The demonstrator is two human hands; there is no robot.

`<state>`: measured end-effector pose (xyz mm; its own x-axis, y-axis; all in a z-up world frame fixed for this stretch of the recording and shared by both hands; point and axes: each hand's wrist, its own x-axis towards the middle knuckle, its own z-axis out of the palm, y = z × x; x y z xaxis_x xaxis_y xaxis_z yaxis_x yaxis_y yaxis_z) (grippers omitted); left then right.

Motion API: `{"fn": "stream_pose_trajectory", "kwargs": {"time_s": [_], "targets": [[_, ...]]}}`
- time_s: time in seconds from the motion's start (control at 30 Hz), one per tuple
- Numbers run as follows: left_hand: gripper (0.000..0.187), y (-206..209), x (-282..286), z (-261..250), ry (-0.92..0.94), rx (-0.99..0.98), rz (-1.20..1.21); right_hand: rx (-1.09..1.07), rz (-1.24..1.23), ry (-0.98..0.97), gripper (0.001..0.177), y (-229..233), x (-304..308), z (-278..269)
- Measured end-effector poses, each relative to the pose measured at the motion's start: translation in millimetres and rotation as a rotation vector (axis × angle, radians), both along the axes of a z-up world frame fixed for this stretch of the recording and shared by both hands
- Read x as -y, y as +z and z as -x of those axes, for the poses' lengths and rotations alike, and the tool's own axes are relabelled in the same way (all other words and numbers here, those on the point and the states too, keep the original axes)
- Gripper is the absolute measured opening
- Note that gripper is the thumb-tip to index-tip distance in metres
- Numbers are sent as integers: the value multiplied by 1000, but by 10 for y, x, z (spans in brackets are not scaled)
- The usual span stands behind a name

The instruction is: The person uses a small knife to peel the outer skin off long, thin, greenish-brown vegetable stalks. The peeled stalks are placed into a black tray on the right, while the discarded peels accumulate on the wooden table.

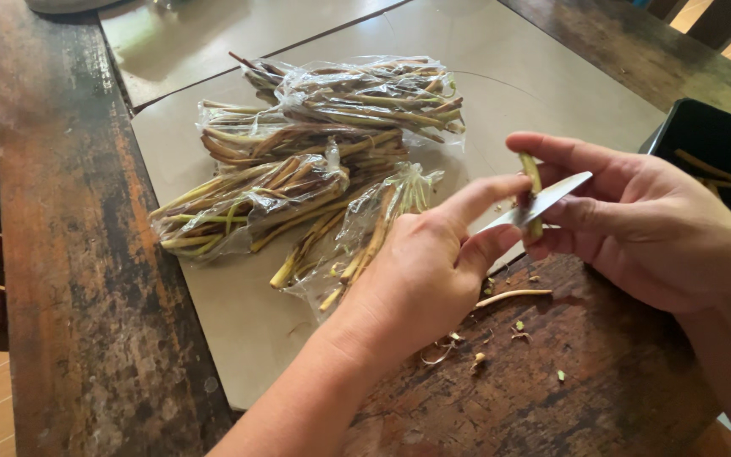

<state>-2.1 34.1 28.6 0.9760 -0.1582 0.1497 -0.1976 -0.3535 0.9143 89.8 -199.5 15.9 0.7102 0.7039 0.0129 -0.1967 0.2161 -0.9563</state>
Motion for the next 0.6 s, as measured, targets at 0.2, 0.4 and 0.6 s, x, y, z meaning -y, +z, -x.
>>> {"fn": "stream_pose_trajectory", "kwargs": {"time_s": [0.2,0.4,0.6], "targets": [[32,-116,90,-40,122,-109,43,-110,-96,74,62,-17,-42,65],[30,-72,-15,-120,380,87,19,-250,-143,0,63,-43,-11,32],[48,110,100,40,115,-168,-2,-198,-56,-99,61,-74,4,24]]}}
